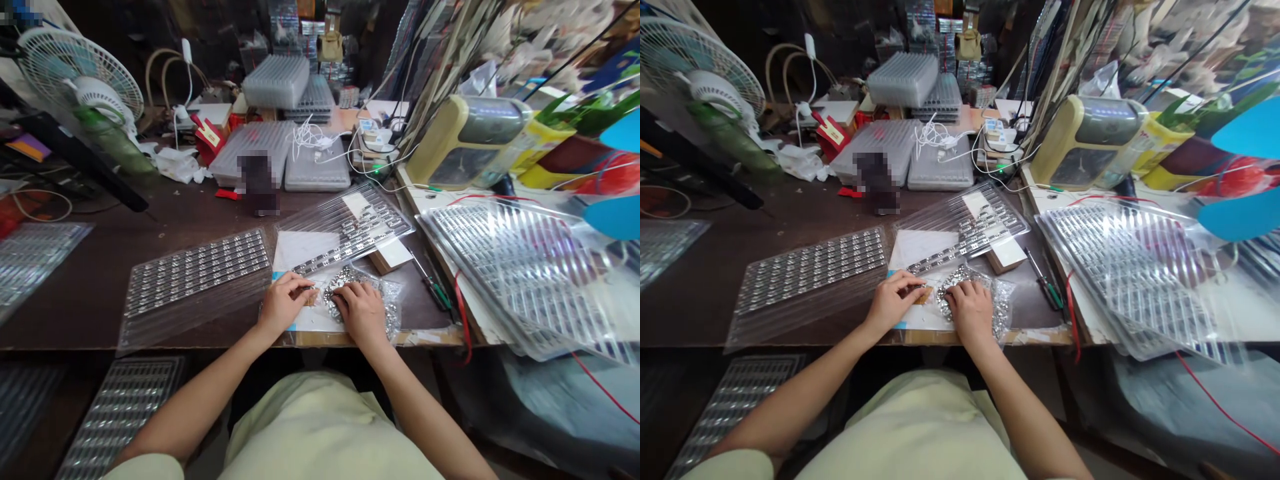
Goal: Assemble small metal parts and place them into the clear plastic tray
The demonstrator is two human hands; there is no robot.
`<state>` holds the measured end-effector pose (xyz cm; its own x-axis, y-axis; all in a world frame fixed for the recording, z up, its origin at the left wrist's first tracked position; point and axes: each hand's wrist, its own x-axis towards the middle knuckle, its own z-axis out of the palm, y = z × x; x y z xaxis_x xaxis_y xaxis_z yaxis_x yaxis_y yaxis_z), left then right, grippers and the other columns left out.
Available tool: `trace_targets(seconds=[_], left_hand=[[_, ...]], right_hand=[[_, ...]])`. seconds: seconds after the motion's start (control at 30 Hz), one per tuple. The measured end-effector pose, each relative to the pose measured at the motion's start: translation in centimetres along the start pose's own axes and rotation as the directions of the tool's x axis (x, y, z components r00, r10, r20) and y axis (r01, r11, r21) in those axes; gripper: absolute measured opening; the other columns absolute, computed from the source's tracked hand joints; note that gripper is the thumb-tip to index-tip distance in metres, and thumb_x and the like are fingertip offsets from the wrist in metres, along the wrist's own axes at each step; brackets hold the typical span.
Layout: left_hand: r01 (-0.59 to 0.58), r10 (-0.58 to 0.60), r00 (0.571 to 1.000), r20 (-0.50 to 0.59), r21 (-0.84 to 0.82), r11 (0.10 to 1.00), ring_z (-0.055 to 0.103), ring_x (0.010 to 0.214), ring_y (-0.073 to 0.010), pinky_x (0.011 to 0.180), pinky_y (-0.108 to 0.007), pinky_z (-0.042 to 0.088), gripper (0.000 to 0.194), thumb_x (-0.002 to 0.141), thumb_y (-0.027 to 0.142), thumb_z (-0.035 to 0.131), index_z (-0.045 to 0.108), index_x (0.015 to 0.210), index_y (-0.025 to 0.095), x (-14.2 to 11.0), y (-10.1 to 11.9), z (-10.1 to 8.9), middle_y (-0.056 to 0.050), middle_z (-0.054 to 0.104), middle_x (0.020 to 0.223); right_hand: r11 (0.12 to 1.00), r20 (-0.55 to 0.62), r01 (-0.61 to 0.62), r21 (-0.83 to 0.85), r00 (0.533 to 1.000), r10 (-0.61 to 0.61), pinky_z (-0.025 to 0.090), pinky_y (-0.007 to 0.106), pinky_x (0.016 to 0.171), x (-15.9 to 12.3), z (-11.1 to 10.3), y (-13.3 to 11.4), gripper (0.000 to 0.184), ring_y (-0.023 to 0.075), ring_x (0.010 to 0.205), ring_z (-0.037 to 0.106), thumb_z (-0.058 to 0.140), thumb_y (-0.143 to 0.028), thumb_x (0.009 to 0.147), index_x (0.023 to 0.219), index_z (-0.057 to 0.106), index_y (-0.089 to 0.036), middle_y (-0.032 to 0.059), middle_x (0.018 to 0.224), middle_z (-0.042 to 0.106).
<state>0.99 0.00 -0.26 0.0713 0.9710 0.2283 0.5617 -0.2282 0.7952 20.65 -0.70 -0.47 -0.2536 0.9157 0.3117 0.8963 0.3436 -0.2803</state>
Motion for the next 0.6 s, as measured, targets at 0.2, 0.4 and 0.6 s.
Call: trace_targets(seconds=[0.2, 0.4, 0.6], left_hand=[[-0.078, 0.072, 0.996, 0.058, 0.113, 0.991, 0.061, 0.083, -0.0149, 0.075, -0.027, 0.047, 0.012, 0.08, 0.027, 0.068, 0.073, 0.09, 0.027, -0.2, 0.4, 1.1, -0.001, 0.066, 0.088], [-0.08, 0.071, 0.995, 0.074, 0.131, 0.988, 0.061, 0.084, -0.0158, 0.078, -0.029, 0.047, 0.01, 0.079, 0.025, 0.068, 0.074, 0.088, 0.026, -0.3, 0.0, 1.2, -0.001, 0.066, 0.087], [-0.076, 0.067, 0.994, 0.084, 0.111, 0.991, 0.061, 0.082, -0.0163, 0.077, -0.029, 0.047, 0.01, 0.077, 0.022, 0.07, 0.074, 0.086, 0.025, -0.3, -0.1, 1.5, -0.002, 0.066, 0.084]], right_hand=[[0.973, -0.101, -0.015, 0.229, 0.994, 0.039, 0.041, 0.032, 0.077, 0.2, 0.3, -0.1, 0.014, 0.0193, 0.084, 0.053, 0.052, -0.026, 0.091, 0.086, 0.064, -0.02, 0.0045, 0.088, 0.065], [0.933, -0.149, 0.013, 0.36, 0.988, 0.044, 0.045, 0.033, 0.079, 0.2, 0.5, 0.1, 0.019, 0.0201, 0.087, 0.057, 0.046, -0.022, 0.093, 0.098, 0.064, -0.02, 0.0059, 0.091, 0.067], [0.917, -0.14, 0.015, 0.399, 0.989, 0.044, 0.046, 0.033, 0.079, 0.4, 0.4, -0.2, 0.018, 0.0198, 0.087, 0.058, 0.046, -0.021, 0.093, 0.095, 0.064, -0.02, 0.0058, 0.09, 0.067]])
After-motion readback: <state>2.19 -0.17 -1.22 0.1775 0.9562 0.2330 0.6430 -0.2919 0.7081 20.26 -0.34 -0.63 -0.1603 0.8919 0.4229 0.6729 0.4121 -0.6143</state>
